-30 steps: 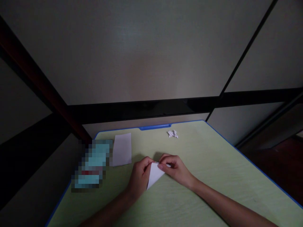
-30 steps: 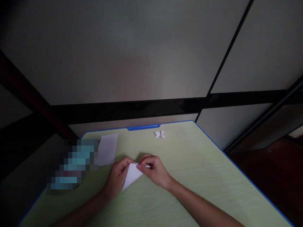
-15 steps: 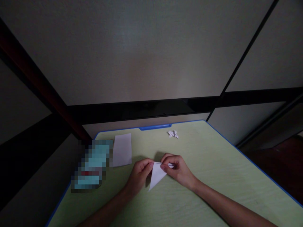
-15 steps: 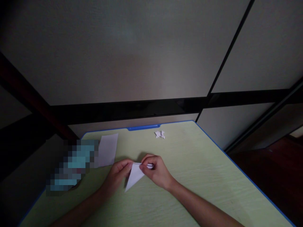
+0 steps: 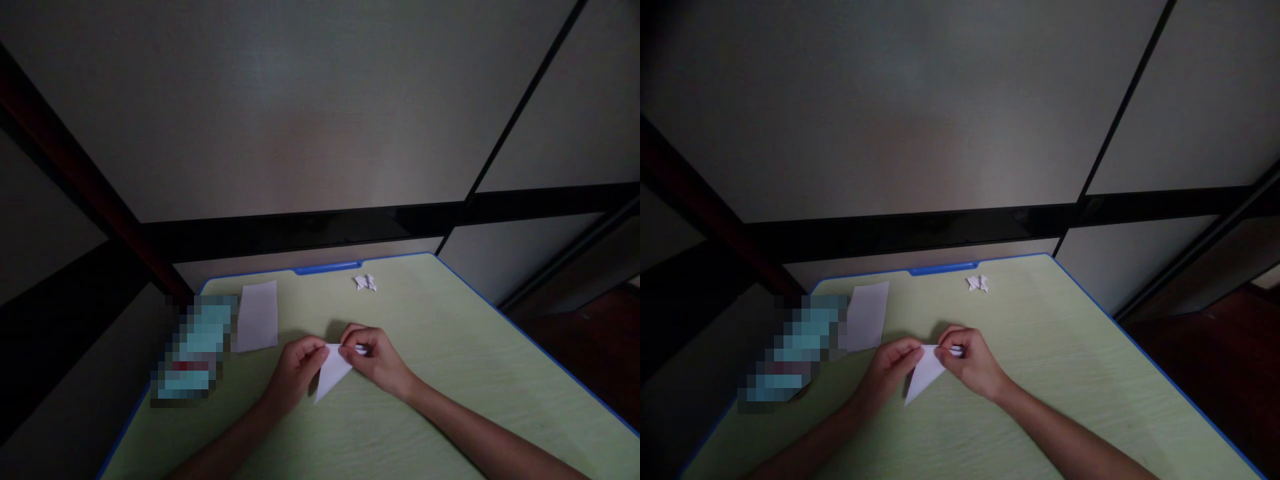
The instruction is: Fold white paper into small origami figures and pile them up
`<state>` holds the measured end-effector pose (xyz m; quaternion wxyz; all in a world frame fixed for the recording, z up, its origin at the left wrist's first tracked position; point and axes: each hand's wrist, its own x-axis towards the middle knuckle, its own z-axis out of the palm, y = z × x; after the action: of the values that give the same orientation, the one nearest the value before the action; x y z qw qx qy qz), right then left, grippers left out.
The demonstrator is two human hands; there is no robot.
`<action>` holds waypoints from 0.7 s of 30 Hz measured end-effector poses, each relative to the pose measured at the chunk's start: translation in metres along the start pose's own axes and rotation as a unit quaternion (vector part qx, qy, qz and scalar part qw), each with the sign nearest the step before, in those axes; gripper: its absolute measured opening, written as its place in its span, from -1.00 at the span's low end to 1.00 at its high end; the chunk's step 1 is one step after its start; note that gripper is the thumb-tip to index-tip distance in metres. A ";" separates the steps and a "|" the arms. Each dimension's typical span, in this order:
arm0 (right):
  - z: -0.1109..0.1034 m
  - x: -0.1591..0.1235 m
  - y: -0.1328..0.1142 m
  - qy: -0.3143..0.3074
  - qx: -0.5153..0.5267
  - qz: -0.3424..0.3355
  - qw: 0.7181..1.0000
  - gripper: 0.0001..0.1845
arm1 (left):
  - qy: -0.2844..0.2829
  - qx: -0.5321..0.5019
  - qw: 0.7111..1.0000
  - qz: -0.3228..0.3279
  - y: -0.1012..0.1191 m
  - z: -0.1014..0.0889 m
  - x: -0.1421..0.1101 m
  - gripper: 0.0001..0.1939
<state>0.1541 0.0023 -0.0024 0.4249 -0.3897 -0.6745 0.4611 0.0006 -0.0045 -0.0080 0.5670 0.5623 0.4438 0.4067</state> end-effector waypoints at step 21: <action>0.001 0.005 0.003 0.016 0.120 0.001 0.993 -0.83 | 0.093 0.067 0.993 0.034 0.004 0.000 -0.004 -0.77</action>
<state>0.1518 0.0078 -0.0044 0.4786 -0.3445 -0.6070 0.5327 -0.0006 -0.0076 -0.0042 0.4705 0.5732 0.5016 0.4455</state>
